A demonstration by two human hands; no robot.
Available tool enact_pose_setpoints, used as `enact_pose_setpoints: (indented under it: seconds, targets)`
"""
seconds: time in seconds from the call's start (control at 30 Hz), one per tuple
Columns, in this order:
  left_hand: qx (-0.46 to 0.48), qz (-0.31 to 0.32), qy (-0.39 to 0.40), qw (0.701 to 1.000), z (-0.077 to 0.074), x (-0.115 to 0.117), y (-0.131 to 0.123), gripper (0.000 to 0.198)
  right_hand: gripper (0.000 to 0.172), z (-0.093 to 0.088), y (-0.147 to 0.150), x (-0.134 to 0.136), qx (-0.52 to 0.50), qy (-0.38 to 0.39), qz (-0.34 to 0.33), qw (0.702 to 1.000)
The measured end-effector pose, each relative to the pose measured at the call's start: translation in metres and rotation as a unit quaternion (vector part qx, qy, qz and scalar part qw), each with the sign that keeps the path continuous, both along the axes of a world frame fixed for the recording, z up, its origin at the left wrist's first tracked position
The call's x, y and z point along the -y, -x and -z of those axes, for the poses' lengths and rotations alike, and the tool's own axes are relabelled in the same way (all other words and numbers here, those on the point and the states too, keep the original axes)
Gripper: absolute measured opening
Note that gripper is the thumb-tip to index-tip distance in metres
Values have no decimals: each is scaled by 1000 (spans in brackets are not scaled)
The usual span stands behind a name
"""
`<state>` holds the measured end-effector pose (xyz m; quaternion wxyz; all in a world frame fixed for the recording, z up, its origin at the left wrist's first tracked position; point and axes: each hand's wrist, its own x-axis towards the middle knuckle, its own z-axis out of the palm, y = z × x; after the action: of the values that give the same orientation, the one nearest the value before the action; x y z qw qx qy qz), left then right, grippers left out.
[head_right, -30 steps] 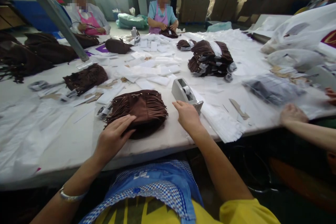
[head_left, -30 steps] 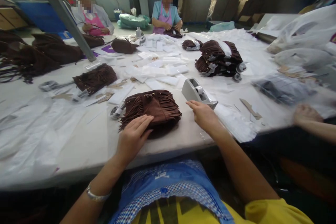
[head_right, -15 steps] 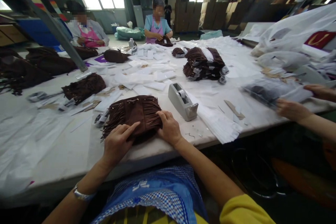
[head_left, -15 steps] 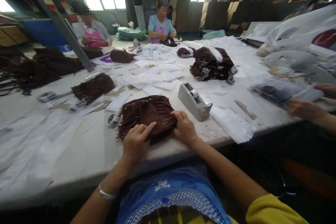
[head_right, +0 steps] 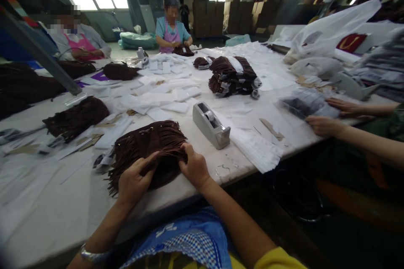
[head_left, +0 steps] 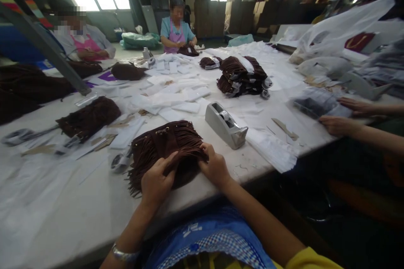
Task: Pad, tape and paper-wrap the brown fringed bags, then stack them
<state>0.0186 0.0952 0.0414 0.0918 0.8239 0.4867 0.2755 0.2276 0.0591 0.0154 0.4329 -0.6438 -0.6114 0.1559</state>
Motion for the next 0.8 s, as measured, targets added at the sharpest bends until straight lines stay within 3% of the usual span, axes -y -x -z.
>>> enact_pose_setpoints:
  seconds: [0.13, 0.23, 0.33, 0.43, 0.5, 0.57, 0.63, 0.7, 0.8]
  targets:
    - [-43, 13, -15, 999, 11, 3, 4, 51, 48, -11, -1, 5, -15, 29, 0, 999]
    - [-85, 88, -46, 991, 18, 7, 12, 60, 50, -20, -8, 8, -65, 80, 6, 995]
    - [-128, 160, -64, 977, 16, 14, 19, 65, 54, -24, -21, 10, -153, 166, -16, 974]
    - [-157, 161, -52, 973, 10, 25, 22, 66, 56, -23, -34, 14, -213, 224, -49, 950]
    - [-152, 140, -49, 977, 7, 33, 19, 64, 52, -24, -39, 18, -154, 177, -4, 972]
    - [-138, 116, -50, 982, 5, 39, 14, 58, 48, -31, -37, 23, -36, 53, 69, 996]
    - [-128, 94, -48, 986, 4, 42, 10, 50, 48, -41, -27, 23, 68, -73, 75, 992]
    - [-117, 82, -36, 989, 1, 41, 7, 43, 47, -49, -11, 16, 140, -124, -25, 982]
    - [-68, 68, -8, 995, -9, 32, 5, 28, 47, -42, 13, -6, 230, -63, -180, 954]
